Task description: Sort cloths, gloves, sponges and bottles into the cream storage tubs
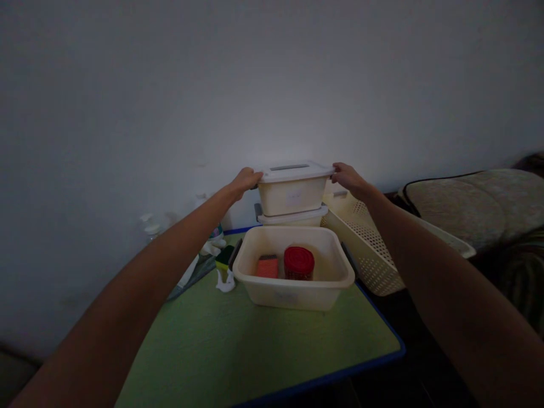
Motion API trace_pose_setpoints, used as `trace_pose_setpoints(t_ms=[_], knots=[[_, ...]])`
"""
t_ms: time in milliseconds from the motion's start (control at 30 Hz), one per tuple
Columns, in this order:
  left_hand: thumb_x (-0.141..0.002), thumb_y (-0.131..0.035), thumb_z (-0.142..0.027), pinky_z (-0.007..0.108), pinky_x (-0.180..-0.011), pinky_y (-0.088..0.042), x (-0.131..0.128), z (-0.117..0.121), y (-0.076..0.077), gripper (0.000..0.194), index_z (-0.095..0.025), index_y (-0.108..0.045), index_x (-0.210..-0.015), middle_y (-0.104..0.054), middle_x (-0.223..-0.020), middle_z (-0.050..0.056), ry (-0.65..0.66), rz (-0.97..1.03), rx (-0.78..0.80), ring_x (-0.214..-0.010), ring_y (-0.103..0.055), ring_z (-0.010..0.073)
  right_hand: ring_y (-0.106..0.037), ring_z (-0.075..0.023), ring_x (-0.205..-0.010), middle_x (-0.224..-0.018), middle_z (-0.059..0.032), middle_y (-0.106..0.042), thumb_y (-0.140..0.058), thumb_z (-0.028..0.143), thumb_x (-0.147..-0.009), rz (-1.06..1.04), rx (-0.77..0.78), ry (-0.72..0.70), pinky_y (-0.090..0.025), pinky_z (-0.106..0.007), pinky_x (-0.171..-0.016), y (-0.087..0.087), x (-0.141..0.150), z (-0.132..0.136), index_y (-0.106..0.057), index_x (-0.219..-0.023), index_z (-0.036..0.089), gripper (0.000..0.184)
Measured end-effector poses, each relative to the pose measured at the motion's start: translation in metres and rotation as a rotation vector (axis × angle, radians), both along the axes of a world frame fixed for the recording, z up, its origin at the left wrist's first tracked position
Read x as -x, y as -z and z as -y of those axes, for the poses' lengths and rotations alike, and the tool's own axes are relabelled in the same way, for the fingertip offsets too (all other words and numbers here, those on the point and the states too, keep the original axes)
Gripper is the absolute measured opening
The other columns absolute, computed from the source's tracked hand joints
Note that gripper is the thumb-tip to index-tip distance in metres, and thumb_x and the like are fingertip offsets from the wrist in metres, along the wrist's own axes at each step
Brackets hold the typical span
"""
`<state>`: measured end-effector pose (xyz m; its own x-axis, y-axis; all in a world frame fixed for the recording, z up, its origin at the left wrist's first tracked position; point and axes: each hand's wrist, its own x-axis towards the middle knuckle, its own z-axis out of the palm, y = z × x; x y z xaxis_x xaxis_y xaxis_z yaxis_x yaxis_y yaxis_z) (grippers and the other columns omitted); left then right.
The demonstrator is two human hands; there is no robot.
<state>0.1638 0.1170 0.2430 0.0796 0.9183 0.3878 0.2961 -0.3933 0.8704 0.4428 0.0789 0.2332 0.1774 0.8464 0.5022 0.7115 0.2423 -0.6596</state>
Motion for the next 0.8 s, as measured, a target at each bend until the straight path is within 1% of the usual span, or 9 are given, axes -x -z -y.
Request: trace_pose_setpoints(t_ms=[100, 233, 333, 433, 533, 633, 733, 800], knots=[[-0.065, -0.053, -0.007, 0.026, -0.054, -0.03, -0.005, 0.003, -0.001, 0.024, -0.019, -0.04, -0.048, -0.035, -0.05, -0.004, -0.05, -0.004, -0.008, -0.052, -0.037, 0.011, -0.05, -0.0178, -0.076, -0.078, -0.0053, -0.056, -0.046, 0.01, -0.057, -0.034, -0.02, 0.0, -0.044, -0.034, -0.075, 0.0, 0.002, 0.002, -0.051, -0.077, 0.015, 0.021], [-0.065, -0.049, -0.004, 0.025, -0.053, -0.029, -0.009, 0.006, -0.003, 0.023, -0.02, -0.037, -0.053, -0.034, -0.053, -0.004, -0.08, 0.025, -0.024, -0.053, -0.037, 0.0108, -0.053, -0.022, -0.092, -0.096, -0.0093, -0.058, -0.047, 0.011, -0.058, -0.085, -0.071, -0.004, -0.045, -0.036, -0.079, -0.002, 0.004, 0.003, -0.053, -0.095, 0.014, 0.038], [-0.066, -0.047, -0.003, 0.023, -0.054, -0.029, -0.009, 0.007, -0.008, 0.023, -0.019, -0.036, -0.055, -0.033, -0.056, -0.004, -0.083, 0.048, -0.054, -0.056, -0.035, 0.01, -0.052, -0.024, -0.104, -0.112, -0.0111, -0.056, -0.047, 0.011, -0.059, -0.123, -0.123, -0.006, -0.045, -0.038, -0.086, -0.007, 0.005, 0.002, -0.049, -0.112, 0.013, 0.054], [-0.066, -0.047, -0.002, 0.021, -0.058, -0.031, -0.004, 0.014, -0.016, 0.022, -0.018, -0.036, -0.055, -0.034, -0.059, -0.005, -0.058, 0.067, -0.085, -0.058, -0.036, 0.0085, -0.052, -0.0244, -0.109, -0.118, -0.0121, -0.055, -0.046, 0.009, -0.06, -0.165, -0.18, -0.005, -0.044, -0.04, -0.091, -0.013, 0.008, 0.006, -0.045, -0.121, 0.012, 0.062], [-0.068, -0.048, -0.002, 0.02, -0.063, -0.034, 0.004, 0.026, -0.026, 0.02, -0.016, -0.039, -0.058, -0.037, -0.062, -0.005, -0.019, 0.09, -0.104, -0.06, -0.039, 0.0067, -0.055, -0.0248, -0.107, -0.115, -0.0121, -0.058, -0.047, 0.009, -0.064, -0.255, -0.277, -0.057, -0.045, -0.043, -0.09, -0.018, 0.015, 0.02, -0.046, -0.121, 0.013, 0.057], [-0.069, -0.048, 0.0, 0.02, -0.07, -0.038, 0.015, 0.045, -0.036, 0.02, -0.014, -0.039, -0.059, -0.04, -0.065, -0.005, 0.074, 0.172, -0.152, -0.062, -0.044, 0.0048, -0.057, -0.0231, -0.106, -0.112, -0.0099, -0.058, -0.049, 0.009, -0.068, -0.361, -0.35, -0.123, -0.047, -0.043, -0.089, -0.022, 0.025, 0.044, -0.05, -0.116, 0.014, 0.048], [-0.067, -0.047, 0.004, 0.024, -0.076, -0.043, 0.029, 0.066, -0.04, 0.015, -0.011, -0.046, -0.065, -0.045, -0.07, -0.004, 0.165, 0.241, -0.173, -0.069, -0.051, 0.0053, -0.058, -0.0183, -0.103, -0.105, -0.0054, -0.059, -0.051, 0.007, -0.07, -0.541, -0.347, -0.213, -0.048, -0.04, -0.091, -0.024, 0.037, 0.074, -0.054, -0.106, 0.016, 0.037], [-0.065, -0.046, 0.007, 0.028, -0.081, -0.046, 0.037, 0.082, -0.038, 0.02, -0.008, -0.054, -0.076, -0.052, -0.079, -0.002, 0.179, 0.243, -0.137, -0.079, -0.056, 0.0083, -0.059, -0.016, -0.1, -0.1, -0.0037, -0.058, -0.052, 0.005, -0.07, -0.672, -0.314, -0.238, -0.048, -0.037, -0.092, -0.024, 0.043, 0.095, -0.054, -0.1, 0.016, 0.032]])
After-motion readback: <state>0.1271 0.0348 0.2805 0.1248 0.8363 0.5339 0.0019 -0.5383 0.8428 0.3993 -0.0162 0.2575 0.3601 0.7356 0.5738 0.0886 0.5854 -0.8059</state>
